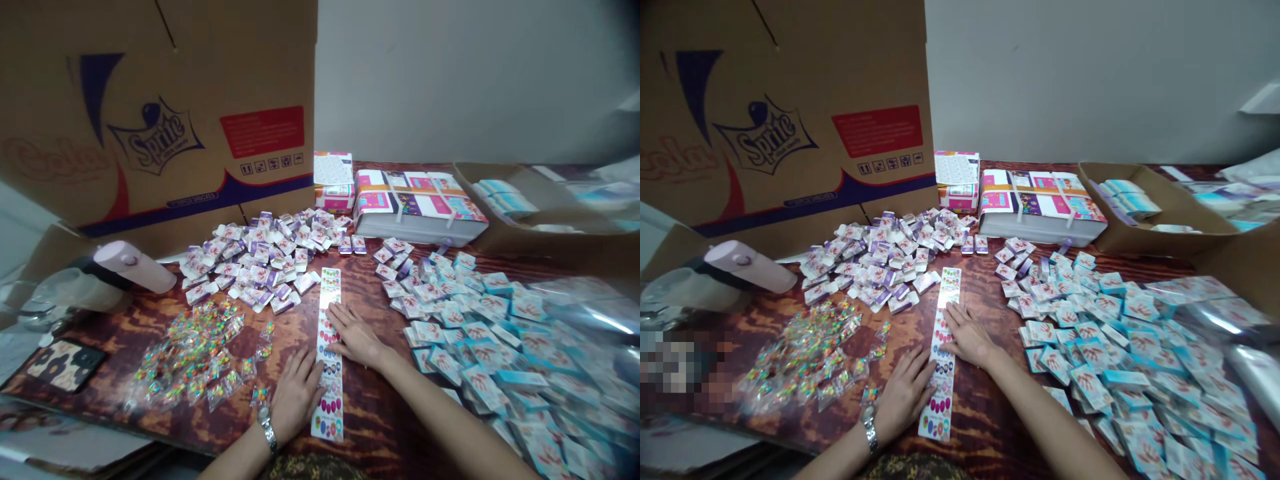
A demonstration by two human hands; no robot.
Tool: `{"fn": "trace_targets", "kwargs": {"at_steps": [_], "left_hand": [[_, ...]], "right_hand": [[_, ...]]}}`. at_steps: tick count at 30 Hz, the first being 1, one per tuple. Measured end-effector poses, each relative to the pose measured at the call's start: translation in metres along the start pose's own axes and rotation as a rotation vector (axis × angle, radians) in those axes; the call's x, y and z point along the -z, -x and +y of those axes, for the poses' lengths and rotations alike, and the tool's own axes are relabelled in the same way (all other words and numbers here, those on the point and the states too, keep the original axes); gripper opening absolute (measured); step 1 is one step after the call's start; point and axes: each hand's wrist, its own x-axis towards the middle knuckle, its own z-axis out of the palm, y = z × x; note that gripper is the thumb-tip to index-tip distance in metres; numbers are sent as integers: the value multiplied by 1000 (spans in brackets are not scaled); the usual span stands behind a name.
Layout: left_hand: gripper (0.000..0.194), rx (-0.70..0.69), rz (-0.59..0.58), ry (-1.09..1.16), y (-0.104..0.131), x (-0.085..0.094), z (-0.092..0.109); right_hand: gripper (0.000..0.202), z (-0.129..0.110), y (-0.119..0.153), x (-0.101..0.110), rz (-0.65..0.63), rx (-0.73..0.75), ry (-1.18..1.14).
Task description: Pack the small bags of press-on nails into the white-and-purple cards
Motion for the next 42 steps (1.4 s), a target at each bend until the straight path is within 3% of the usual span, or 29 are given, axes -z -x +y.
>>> {"fn": "trace_targets", "kwargs": {"at_steps": [11,16,19,23,26,28,31,33,38,42], "left_hand": [[41,10,-24,39,2,-2,-3],[45,77,-16,209,-4,6,-4],[54,150,78,343,-18,19,-7],[69,142,192,473,-43,44,-11],[46,174,132,686,-57,55,-9],[27,248,67,886,-60,55,-6],[25,386,13,1210,-60,47,-3],[24,496,23,1418,-59,41,-1],[23,696,167,1787,-61,40,-1],[29,753,99,1883,-60,47,-1]], "right_hand": [[51,-6,7,-8,68,-44,34],[23,-14,8,-3,157,-51,-60],[19,-26,9,21,167,-65,-168],[21,-47,14,77,151,-60,-390],[19,-55,12,110,208,-54,-478],[19,-55,8,119,295,-87,-456],[18,-56,6,113,397,-82,-364],[20,-64,10,104,389,6,-301],[25,-90,29,78,103,207,-166],[24,-90,32,71,-4,154,-228]]}}
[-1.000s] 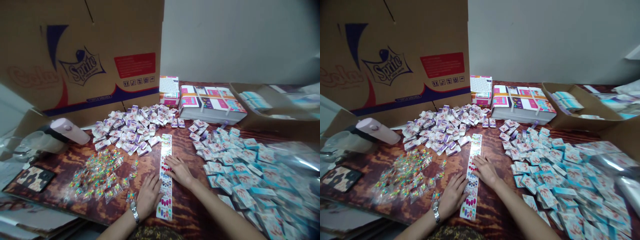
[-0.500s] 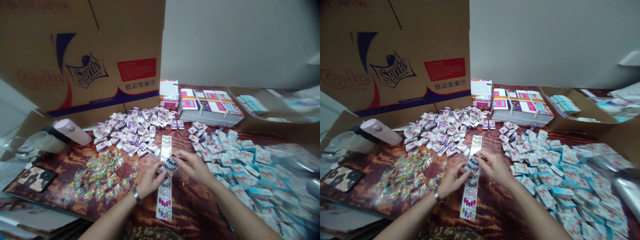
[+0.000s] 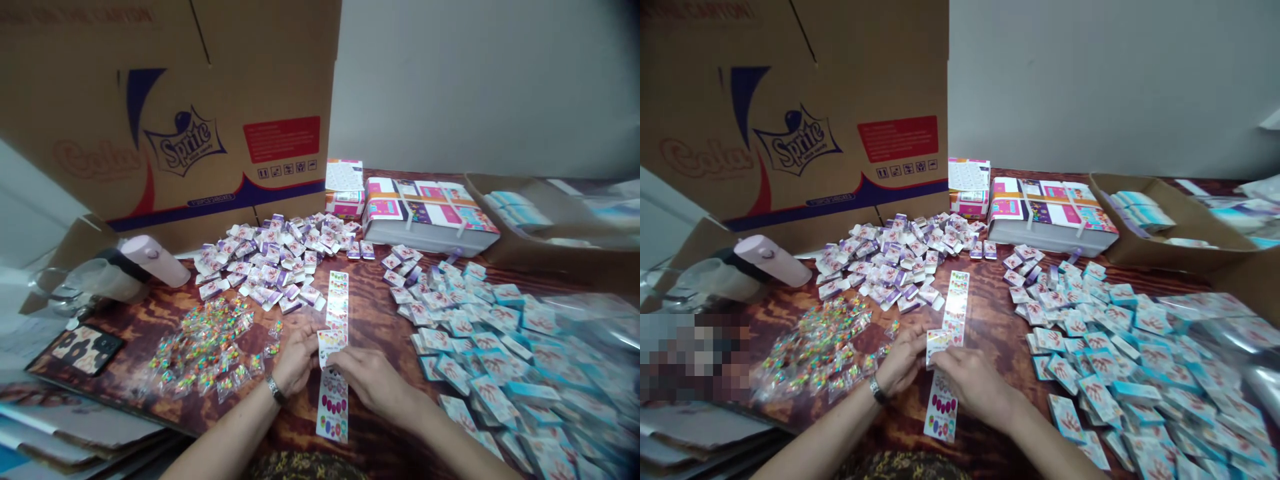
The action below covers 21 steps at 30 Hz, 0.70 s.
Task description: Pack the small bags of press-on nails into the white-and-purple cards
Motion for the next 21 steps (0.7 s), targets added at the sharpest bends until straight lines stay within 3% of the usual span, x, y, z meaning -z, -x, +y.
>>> {"fn": "trace_targets", "kwargs": {"at_steps": [8,14,18,21], "left_hand": [[29,-3,-142,37,15,3,7],[38,-123,-262,-242,21,5,7],[26,-188,-51,-238,17,11,-6],[31,-117,113,-75,18,12,-17]], "right_hand": [[20,13,-13,4,159,-167,-193],[26,24,-14,-12,190,-202,-41],[18,23,-7,-25,279,-37,308],[23,16,-1,-36,244,152,434]]}}
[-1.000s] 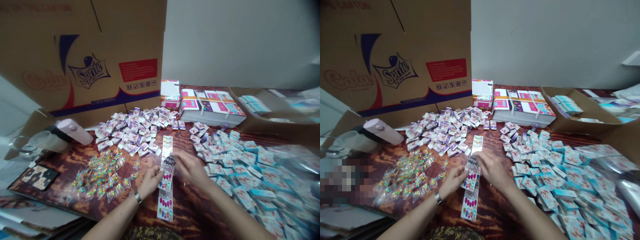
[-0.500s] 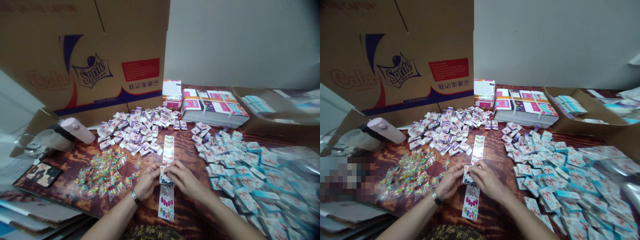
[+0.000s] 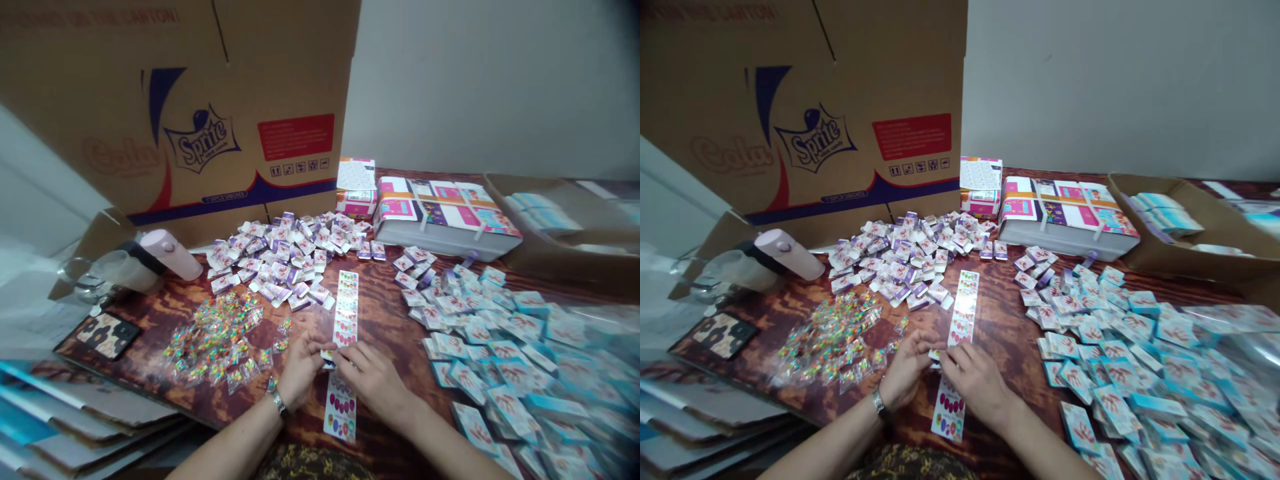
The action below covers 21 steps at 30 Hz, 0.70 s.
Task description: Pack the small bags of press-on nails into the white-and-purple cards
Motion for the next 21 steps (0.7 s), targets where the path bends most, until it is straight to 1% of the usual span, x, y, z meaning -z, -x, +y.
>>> {"fn": "trace_targets", "kwargs": {"at_steps": [2,3,5,6,7,8,9,10,11,12,13,14,15,17,19,21], "left_hand": [[34,90,54,70,5,0,-5],[34,122,63,74,8,2,-6],[30,144,51,14,12,8,-5],[26,127,33,-71,12,14,-4],[21,75,19,-206,12,22,-1],[18,-13,17,-388,11,32,3],[17,-140,33,-612,8,43,7],[21,-312,81,-865,5,55,11],[25,-478,158,-1096,2,66,13],[28,-582,203,-1288,-2,75,15],[31,-643,215,-1445,-5,83,16],[33,-676,207,-1570,-7,88,16],[35,-687,171,-1662,-9,91,15],[35,-705,60,-1764,-9,90,12],[35,-734,-54,-1790,-7,85,11],[36,-759,-119,-1781,-4,81,12]], "right_hand": [[21,-7,3,-5,-60,53,25],[19,-9,3,-7,-98,62,29],[17,-9,3,-13,-177,63,5],[17,-8,3,-16,-208,46,-24],[18,-4,2,-19,-224,16,-59],[20,0,1,-22,-224,-25,-97],[22,5,0,-24,-205,-70,-135],[24,10,-3,-27,-175,-115,-170],[25,16,-5,-29,-141,-154,-203],[26,20,-9,-31,-112,-182,-232],[25,24,-14,-33,-91,-203,-254],[24,27,-19,-34,-76,-217,-270],[23,29,-25,-35,-64,-224,-279],[22,30,-37,-39,-42,-212,-282],[22,30,-48,-45,-30,-160,-267],[22,30,-56,-53,-29,-85,-244]]}}
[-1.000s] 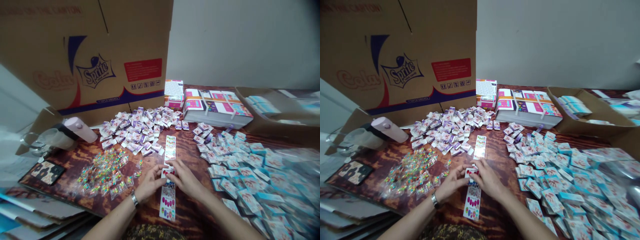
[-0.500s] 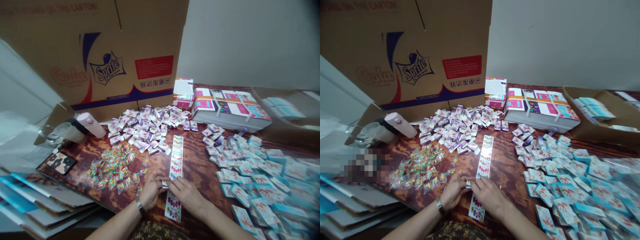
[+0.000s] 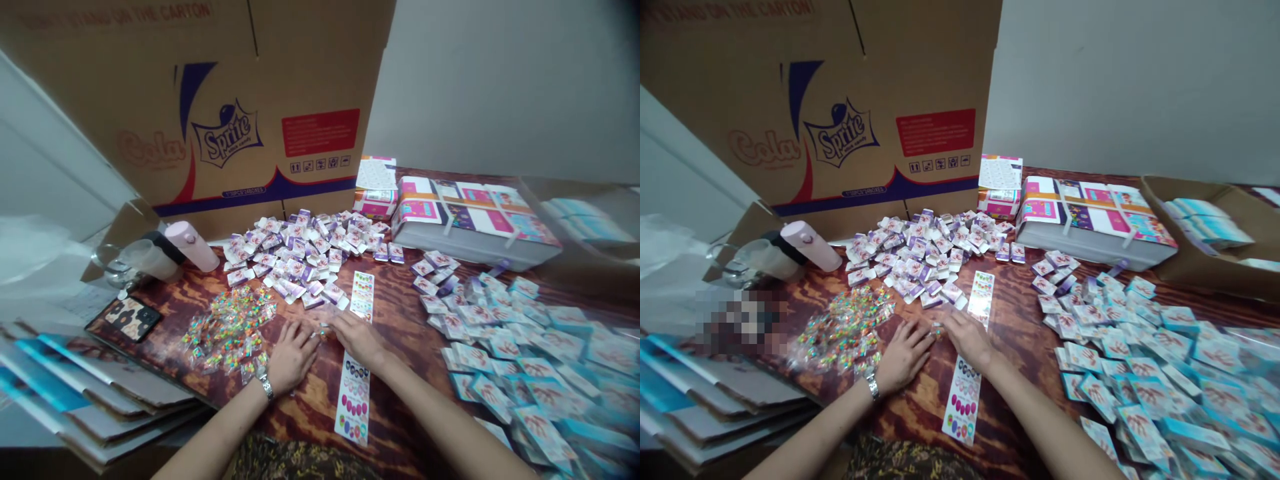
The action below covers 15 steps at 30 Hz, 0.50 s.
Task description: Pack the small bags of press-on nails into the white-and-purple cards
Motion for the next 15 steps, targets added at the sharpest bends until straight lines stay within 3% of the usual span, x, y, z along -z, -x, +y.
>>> {"fn": "trace_targets", "kwargs": {"at_steps": [9,15], "left_hand": [[30,-23,37,-2,12,3,2],[26,-9,42,39,13,2,2]], "right_hand": [[21,5,-3,-25,-20,359,203],[17,6,-2,-29,-123,396,251]]}}
